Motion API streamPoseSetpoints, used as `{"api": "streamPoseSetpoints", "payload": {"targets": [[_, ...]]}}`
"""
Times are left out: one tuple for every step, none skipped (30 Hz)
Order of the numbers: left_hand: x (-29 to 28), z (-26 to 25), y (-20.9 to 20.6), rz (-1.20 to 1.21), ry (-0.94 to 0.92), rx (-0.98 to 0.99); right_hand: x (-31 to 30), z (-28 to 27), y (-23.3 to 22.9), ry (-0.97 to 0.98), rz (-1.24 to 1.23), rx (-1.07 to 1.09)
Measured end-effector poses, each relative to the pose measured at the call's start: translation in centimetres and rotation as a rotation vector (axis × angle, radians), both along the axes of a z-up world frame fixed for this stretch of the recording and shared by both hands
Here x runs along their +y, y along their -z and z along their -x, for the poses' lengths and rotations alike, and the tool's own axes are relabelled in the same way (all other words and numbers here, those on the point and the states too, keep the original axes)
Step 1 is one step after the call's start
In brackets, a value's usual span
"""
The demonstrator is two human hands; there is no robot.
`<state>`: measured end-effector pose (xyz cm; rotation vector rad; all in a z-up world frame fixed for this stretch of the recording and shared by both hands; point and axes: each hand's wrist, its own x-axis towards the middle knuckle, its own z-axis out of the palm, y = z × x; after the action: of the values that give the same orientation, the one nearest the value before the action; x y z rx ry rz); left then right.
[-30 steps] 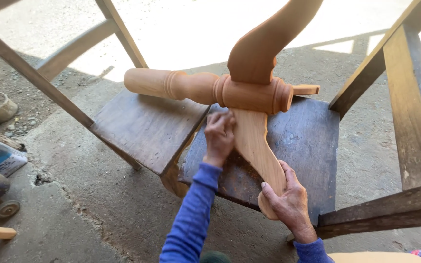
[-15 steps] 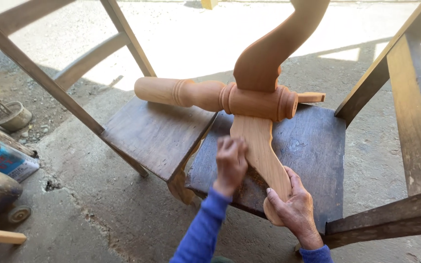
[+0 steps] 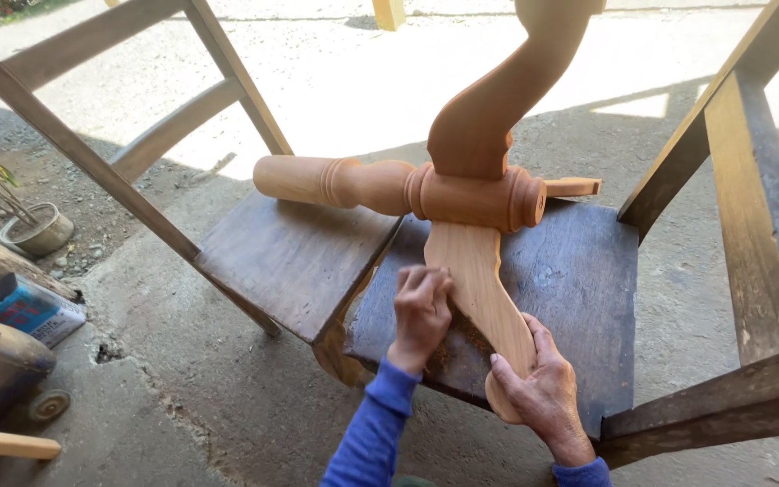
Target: The person sands a wooden chair leg and a curved wooden piece using a small sanding block. They work on the chair leg resting on a wooden stool, smoothing the grooved sections and the curved top part.
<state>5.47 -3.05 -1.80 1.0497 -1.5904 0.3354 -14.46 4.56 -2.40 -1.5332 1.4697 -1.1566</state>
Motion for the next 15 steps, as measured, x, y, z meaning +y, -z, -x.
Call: {"api": "streamPoseSetpoints", "payload": {"targets": [[-1.6, -0.5, -0.4, -0.005, -0.004, 0.002, -0.1, -0.2, 0.0, -0.004, -0.005, 0.002], [-3.0, -0.9, -0.4, -0.112, -0.053, -0.027, 0.0, -0.2, 0.0, 0.0, 0.021, -0.007], [-4.4, -1.2, -0.5, -0.22, -0.099, -0.057, 0.2, -0.2, 0.0, 0.004, 0.047, -0.016], [-4.6, -1.0, -1.3, -0.221, -0.093, -0.056, 0.1, -0.2, 0.1, 0.01, 0.045, -0.014], [-4.8, -0.7, -2.2, -0.171, -0.083, 0.022, 0.1, -0.2, 0.1, 0.008, 0.026, 0.003], [-5.0, -0.6, -3.2, -0.12, -0.075, 0.099, 0.0, -0.2, 0.1, 0.003, 0.006, 0.019], [-3.8, -0.4, -2.5, -0.121, -0.072, 0.099, 0.1, 0.0, 0.2, 0.007, 0.005, 0.019], [-2.6, -0.4, -2.0, -0.186, -0.062, 0.073, 0.0, -0.1, 0.3, 0.006, 0.008, 0.023], [-1.5, -0.4, -1.4, -0.251, -0.052, 0.047, -0.1, -0.1, 0.4, 0.004, 0.012, 0.027], [-0.8, -0.3, -1.5, -0.251, -0.051, 0.039, -0.1, -0.1, 0.3, 0.006, 0.012, 0.02], [0.0, -0.2, -1.5, -0.143, -0.005, 0.02, -0.1, -0.2, 0.2, 0.002, 0.021, 0.008], [0.9, 0.1, -1.3, -0.039, 0.044, 0.007, 0.0, 0.0, 0.2, -0.003, 0.027, 0.003], [-1.0, -0.3, -1.6, -0.042, 0.046, 0.007, -0.2, -0.2, -0.1, 0.0, 0.024, 0.003], [-2.4, -0.5, -1.6, -0.067, -0.024, 0.015, 0.0, -0.2, -0.3, 0.002, 0.019, 0.001], [-3.8, -0.7, -1.5, -0.093, -0.095, 0.021, 0.3, -0.2, -0.5, 0.004, 0.014, -0.002]]}}
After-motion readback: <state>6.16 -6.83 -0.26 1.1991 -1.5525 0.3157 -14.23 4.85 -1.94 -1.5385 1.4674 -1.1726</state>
